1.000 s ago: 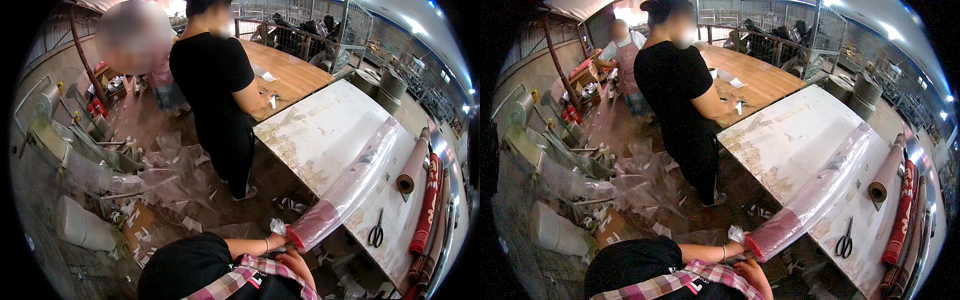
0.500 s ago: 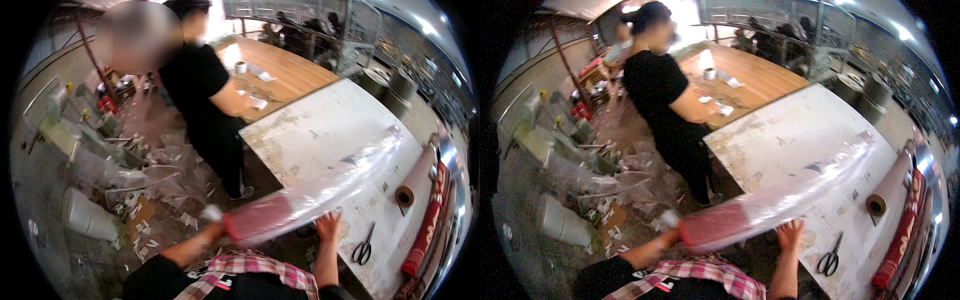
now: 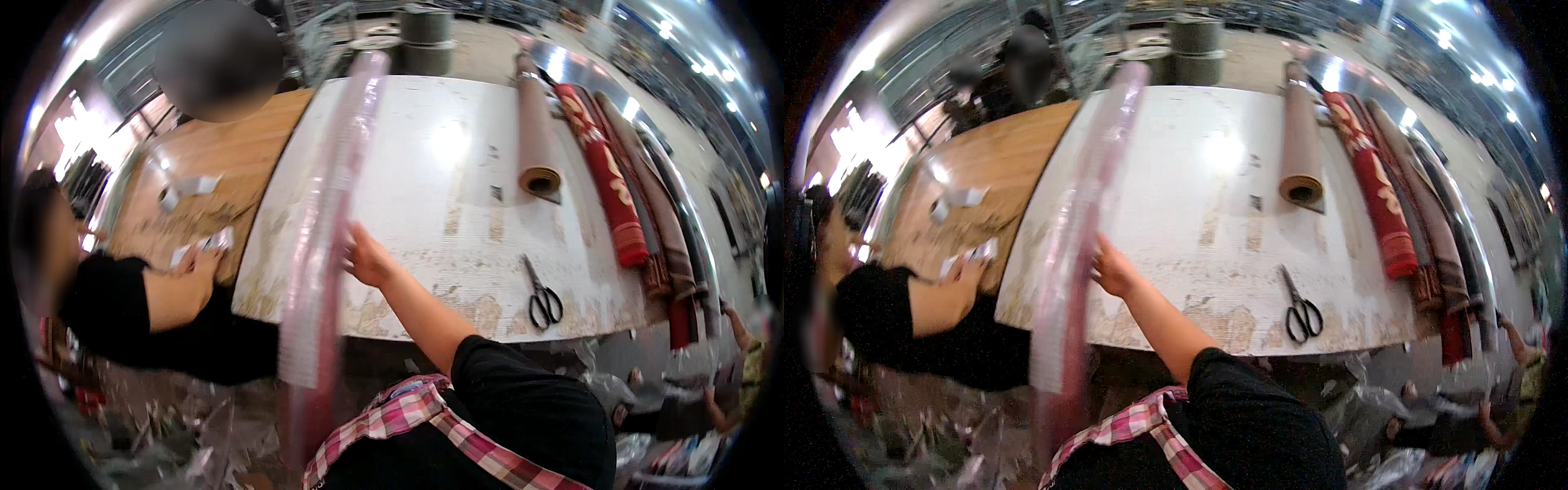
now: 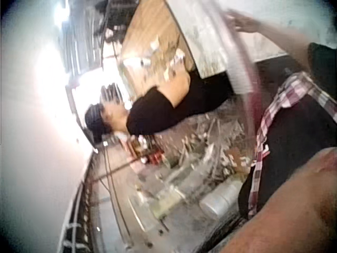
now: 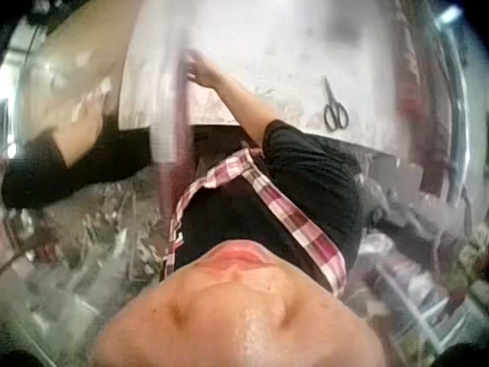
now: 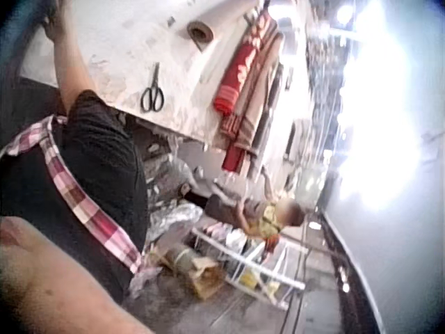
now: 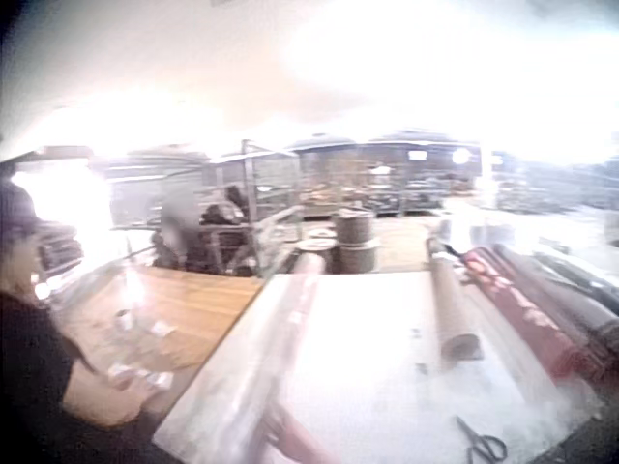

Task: The person places large rolls of material into plastic sleeves by hand, twists the ends closed, and cuts away the excess plastic using scissors.

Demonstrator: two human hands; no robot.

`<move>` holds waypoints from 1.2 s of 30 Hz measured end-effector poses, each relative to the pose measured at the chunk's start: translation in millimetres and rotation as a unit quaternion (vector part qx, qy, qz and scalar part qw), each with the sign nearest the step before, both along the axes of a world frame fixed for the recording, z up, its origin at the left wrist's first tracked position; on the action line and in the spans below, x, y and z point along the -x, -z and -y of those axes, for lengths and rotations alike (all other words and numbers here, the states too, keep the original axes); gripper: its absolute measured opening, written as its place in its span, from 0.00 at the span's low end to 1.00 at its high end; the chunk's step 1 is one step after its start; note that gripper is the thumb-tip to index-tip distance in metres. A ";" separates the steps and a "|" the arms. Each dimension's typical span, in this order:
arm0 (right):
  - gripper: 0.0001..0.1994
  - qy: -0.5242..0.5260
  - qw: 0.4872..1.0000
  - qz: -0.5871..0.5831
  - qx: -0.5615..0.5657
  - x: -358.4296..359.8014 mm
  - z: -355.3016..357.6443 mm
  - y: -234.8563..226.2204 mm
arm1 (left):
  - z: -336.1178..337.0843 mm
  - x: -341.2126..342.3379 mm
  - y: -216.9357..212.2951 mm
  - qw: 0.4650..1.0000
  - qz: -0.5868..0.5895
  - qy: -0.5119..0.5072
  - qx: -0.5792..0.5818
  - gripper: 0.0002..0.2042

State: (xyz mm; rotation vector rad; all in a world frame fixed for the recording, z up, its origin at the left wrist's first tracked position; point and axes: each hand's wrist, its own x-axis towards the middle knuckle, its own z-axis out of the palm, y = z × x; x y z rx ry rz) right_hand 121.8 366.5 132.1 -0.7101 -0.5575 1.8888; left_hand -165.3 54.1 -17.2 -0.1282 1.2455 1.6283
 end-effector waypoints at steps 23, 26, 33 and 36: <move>0.11 0.591 0.762 0.235 0.121 -397.0 -121.4 36.9 | -95.7 -186.3 -78.5 0.551 -0.383 0.735 0.093 0.10; 0.22 0.508 0.612 0.605 0.038 -363.3 -110.3 20.2 | -96.0 -181.2 -73.0 0.535 -0.393 0.744 0.073 0.11; 0.20 0.383 0.419 0.806 -0.167 -211.9 49.6 64.0 | -76.9 -151.4 -43.3 0.507 -0.416 0.755 -0.020 0.14; 0.18 0.359 0.520 0.770 -0.091 -128.1 157.4 70.3 | -62.8 -142.9 -31.1 0.483 -0.432 0.756 -0.091 0.16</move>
